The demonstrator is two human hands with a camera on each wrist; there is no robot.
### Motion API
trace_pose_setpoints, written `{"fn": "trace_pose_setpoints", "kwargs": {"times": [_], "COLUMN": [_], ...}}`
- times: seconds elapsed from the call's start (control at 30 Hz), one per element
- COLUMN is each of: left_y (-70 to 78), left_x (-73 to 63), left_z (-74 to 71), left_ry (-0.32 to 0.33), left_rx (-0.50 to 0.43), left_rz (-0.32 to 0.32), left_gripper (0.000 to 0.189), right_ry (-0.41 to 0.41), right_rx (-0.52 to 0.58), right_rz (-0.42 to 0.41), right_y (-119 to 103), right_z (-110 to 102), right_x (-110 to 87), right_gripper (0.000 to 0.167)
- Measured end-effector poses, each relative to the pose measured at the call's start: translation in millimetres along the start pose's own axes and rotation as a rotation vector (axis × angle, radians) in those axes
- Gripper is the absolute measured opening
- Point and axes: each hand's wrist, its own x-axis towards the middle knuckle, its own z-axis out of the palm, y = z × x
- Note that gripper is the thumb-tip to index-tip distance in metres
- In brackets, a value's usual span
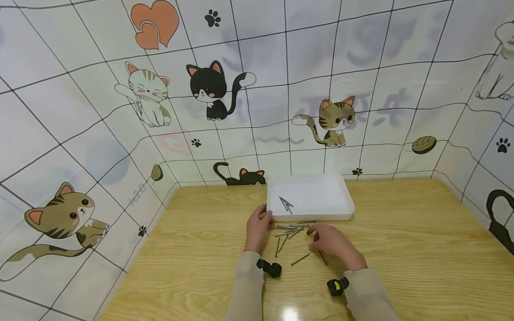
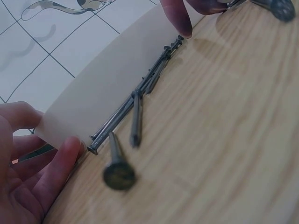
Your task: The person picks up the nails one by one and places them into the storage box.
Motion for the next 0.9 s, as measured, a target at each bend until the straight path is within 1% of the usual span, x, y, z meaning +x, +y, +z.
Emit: {"fn": "trace_pose_setpoints", "kwargs": {"times": [0.13,0.27,0.37,0.43,0.63,0.83,0.9], "left_y": [5.4,19.6,29.3,32.6,34.2,35.4,35.5], "left_x": [-3.3,-12.0,-18.6,-21.3,-22.1,-22.3,-22.1], "left_z": [-1.4,-4.0,-4.8,-4.8,-3.8,-3.4,-3.2], "left_ry": [-0.018,-0.049,-0.058,-0.058,-0.041,-0.039,-0.038], "left_rx": [-0.016,-0.044,-0.033,-0.018,-0.005,-0.016,-0.021], "left_rz": [-0.007,-0.001,0.008,0.01,0.001,0.0,0.001], "left_gripper": [0.042,0.043,0.043,0.043,0.043,0.042,0.042], "right_ry": [-0.012,-0.005,0.006,0.014,0.037,0.04,0.032], "right_rx": [-0.02,-0.015,-0.019,-0.031,-0.068,-0.075,-0.064], "right_rz": [-0.031,-0.056,-0.07,-0.078,-0.082,-0.044,-0.033], "right_y": [-3,-6,-7,-6,-5,-8,-11], "right_z": [0,0,1,2,5,7,8], "right_x": [-2.8,-5.3,-5.9,-5.4,-2.7,0.1,1.0], "right_gripper": [0.039,0.038,0.034,0.03,0.02,0.011,0.01]}}
